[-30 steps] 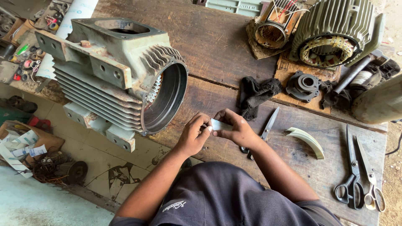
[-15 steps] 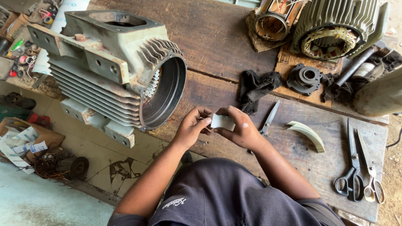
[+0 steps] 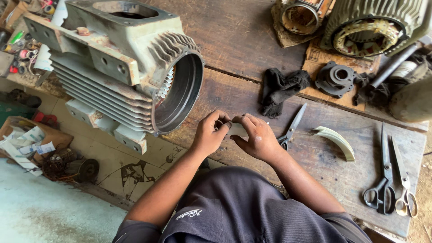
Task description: The person fits curved white liner strips into the bore of a disassembled electric motor housing on a workbench. They pick up a strip, bend and shape it by hand, insert it into the housing opening, and press it into place, repeating with additional strips; scissors and a cloth lie on the bench.
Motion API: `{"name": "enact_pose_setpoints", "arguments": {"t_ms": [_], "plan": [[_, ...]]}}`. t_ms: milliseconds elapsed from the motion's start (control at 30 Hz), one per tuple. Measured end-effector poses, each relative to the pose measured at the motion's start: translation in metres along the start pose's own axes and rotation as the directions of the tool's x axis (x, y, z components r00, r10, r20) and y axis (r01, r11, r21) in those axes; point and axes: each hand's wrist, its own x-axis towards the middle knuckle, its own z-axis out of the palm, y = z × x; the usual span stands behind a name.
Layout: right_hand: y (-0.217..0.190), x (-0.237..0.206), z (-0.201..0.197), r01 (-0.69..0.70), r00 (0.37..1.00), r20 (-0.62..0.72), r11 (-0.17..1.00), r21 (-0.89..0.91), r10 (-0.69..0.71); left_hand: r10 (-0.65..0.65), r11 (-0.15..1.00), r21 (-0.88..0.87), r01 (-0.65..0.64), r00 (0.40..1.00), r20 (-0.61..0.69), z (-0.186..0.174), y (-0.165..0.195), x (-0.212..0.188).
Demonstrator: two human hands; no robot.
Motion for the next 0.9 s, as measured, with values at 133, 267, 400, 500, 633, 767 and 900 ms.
{"name": "enact_pose_setpoints", "arguments": {"t_ms": [133,267,400,500,633,767,900], "plan": [[0.001,0.006,0.010,0.028,1.000,-0.005,0.999,0.024,-0.028,0.071,0.993,0.099,-0.063,0.994,-0.078,-0.004,-0.003,-0.004],[0.001,0.014,0.025,0.070,0.998,0.004,0.994,0.089,-0.071,0.120,0.977,0.188,-0.096,0.985,-0.121,-0.017,-0.003,-0.013],[-0.003,0.019,0.043,0.095,0.994,0.037,0.980,0.175,-0.103,0.105,0.962,0.256,-0.090,0.993,-0.046,-0.040,-0.003,-0.031],[-0.012,0.021,0.057,0.106,0.991,0.062,0.975,0.195,-0.120,0.083,0.968,0.244,-0.066,0.995,-0.060,-0.055,-0.008,-0.046],[-0.030,0.030,0.067,0.182,0.979,0.067,0.972,0.152,-0.193,0.020,0.995,0.104,-0.009,0.995,-0.103,-0.070,-0.020,-0.062],[-0.057,0.037,0.076,0.289,0.955,0.059,0.955,0.061,-0.292,-0.049,0.996,-0.082,0.036,0.986,-0.159,-0.083,-0.030,-0.074],[-0.087,0.041,0.088,0.329,0.942,0.087,0.944,-0.030,-0.325,-0.201,0.942,-0.304,0.142,0.964,-0.174,-0.104,-0.033,-0.086]]}}
